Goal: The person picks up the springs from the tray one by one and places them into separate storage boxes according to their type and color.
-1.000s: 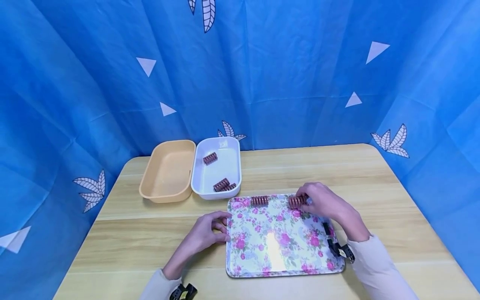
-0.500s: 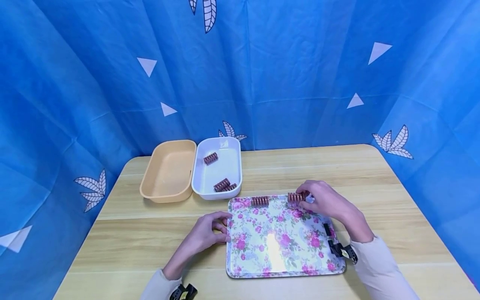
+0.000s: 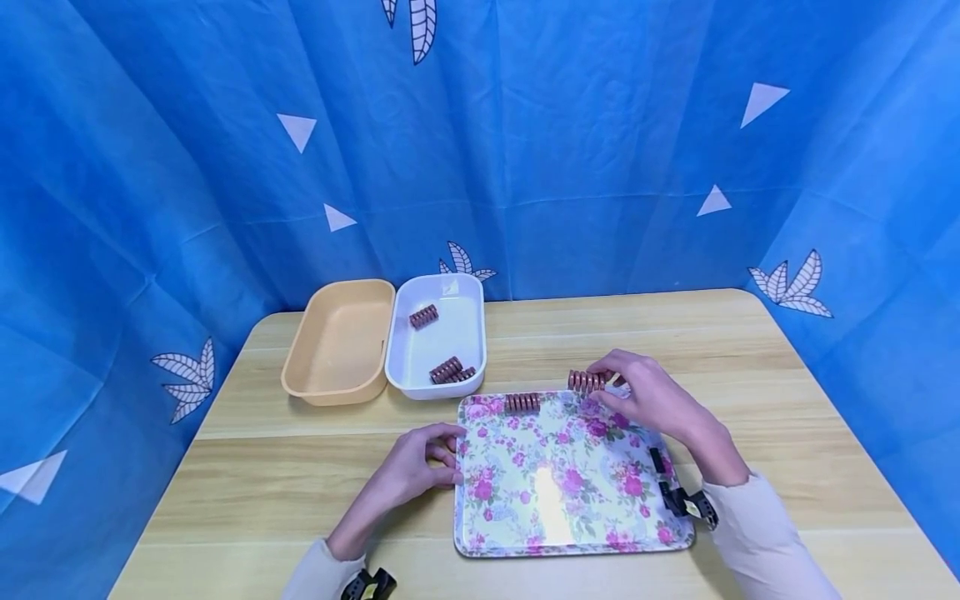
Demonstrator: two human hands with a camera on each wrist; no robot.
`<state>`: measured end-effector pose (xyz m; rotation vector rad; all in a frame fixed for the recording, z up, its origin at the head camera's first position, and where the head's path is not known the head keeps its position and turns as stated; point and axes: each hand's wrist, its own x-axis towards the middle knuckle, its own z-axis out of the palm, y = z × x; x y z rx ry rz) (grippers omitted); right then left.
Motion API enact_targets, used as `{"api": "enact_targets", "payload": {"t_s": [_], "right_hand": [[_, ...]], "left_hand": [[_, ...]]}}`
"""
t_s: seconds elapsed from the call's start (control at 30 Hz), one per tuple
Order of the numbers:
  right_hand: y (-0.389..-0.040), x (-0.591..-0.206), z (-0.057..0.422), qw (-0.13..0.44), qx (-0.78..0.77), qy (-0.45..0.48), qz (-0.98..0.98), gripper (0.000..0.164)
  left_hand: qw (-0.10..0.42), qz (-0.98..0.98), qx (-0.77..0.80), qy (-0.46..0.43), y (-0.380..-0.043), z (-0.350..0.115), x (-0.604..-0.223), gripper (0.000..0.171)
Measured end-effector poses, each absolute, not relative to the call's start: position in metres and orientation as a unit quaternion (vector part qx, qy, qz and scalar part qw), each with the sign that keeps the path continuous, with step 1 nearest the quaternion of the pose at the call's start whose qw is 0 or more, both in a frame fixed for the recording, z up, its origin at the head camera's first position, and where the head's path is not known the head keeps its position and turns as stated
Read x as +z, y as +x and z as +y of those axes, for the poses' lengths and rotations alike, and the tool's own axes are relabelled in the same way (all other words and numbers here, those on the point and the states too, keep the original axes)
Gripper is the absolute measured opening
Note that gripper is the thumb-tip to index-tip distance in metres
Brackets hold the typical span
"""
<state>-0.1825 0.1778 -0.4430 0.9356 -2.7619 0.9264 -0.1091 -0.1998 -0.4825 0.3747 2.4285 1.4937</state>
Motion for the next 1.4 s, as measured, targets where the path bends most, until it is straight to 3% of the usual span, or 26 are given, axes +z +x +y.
{"api": "enact_targets", "payload": {"t_s": [1.4], "right_hand": [[-0.199, -0.425, 0.149, 0.157, 0.338, 0.341, -0.863, 0.03]], "left_hand": [[0.13, 0.839, 0.514, 0.122, -0.109, -0.199, -0.482, 0.058]]}}
